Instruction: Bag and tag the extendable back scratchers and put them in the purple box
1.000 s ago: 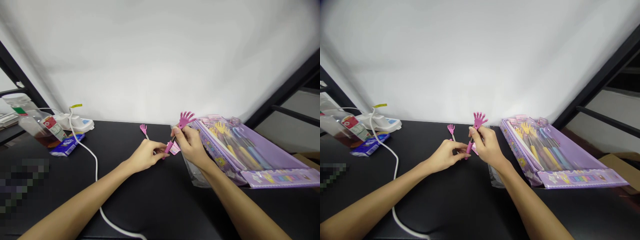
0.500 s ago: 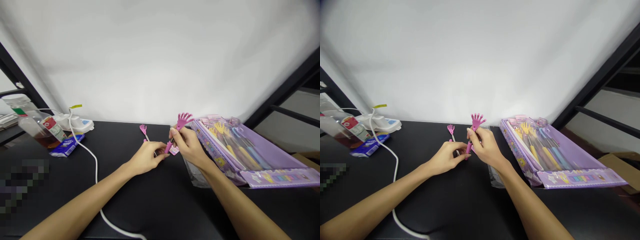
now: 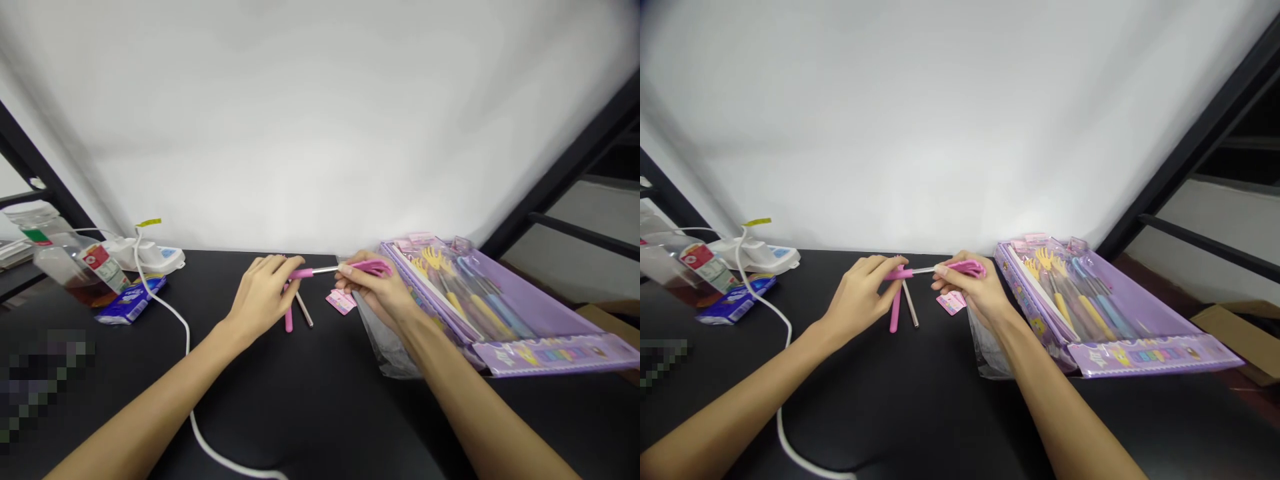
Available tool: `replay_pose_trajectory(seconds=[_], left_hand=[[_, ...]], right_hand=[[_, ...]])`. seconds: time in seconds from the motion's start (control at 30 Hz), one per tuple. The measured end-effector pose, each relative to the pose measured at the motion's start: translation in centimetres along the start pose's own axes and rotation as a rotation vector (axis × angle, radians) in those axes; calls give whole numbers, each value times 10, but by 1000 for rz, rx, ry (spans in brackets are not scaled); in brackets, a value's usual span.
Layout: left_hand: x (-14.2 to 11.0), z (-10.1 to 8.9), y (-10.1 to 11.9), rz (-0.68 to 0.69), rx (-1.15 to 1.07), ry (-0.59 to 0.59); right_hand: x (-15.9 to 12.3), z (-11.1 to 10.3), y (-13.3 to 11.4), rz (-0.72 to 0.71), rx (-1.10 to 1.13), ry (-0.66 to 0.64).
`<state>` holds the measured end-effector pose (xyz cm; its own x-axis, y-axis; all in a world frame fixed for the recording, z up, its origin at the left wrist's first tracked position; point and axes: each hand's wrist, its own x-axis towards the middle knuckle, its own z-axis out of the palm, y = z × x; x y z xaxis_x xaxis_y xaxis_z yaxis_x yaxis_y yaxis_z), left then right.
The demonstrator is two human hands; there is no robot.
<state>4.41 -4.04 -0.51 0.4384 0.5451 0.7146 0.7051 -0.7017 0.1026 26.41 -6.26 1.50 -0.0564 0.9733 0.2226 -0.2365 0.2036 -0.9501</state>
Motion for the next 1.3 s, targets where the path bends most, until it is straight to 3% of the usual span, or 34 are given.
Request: replay_pose_trajectory(seconds=[0.07, 0.2, 0.37, 0.43, 0.57, 0.63, 0.73, 0.9, 1.0, 1.2, 1.3], left_hand=[[0, -1, 2, 83, 56, -7], [-3, 2, 8, 183, 94, 26], [-2, 6, 8, 152, 47, -33], [1, 2, 1, 90, 36, -95], [6, -9, -24, -136, 107, -214], [5, -10, -33, -192, 142, -244], [2, -7, -33, -178, 130, -214], [-4, 5, -11, -6, 65, -113], [-3, 5, -7, 43, 88, -166], [3, -6, -32, -202, 197, -278], [4, -7, -39, -228, 264, -304]], right_hand=[[-1, 4, 9, 61, 33, -52], [-1, 13, 21, 53, 30, -74], [2, 15, 20, 103, 4, 10], [6, 5, 14, 107, 23, 90], [20, -31, 1, 0, 204, 455], [26, -45, -1, -37, 277, 538], [26, -44, 6, -20, 353, 483], [12, 0, 28, 116, 243, 171], [8, 12, 33, 127, 142, 109], [23, -27, 17, -109, 169, 497], [27, -42, 13, -145, 198, 525]])
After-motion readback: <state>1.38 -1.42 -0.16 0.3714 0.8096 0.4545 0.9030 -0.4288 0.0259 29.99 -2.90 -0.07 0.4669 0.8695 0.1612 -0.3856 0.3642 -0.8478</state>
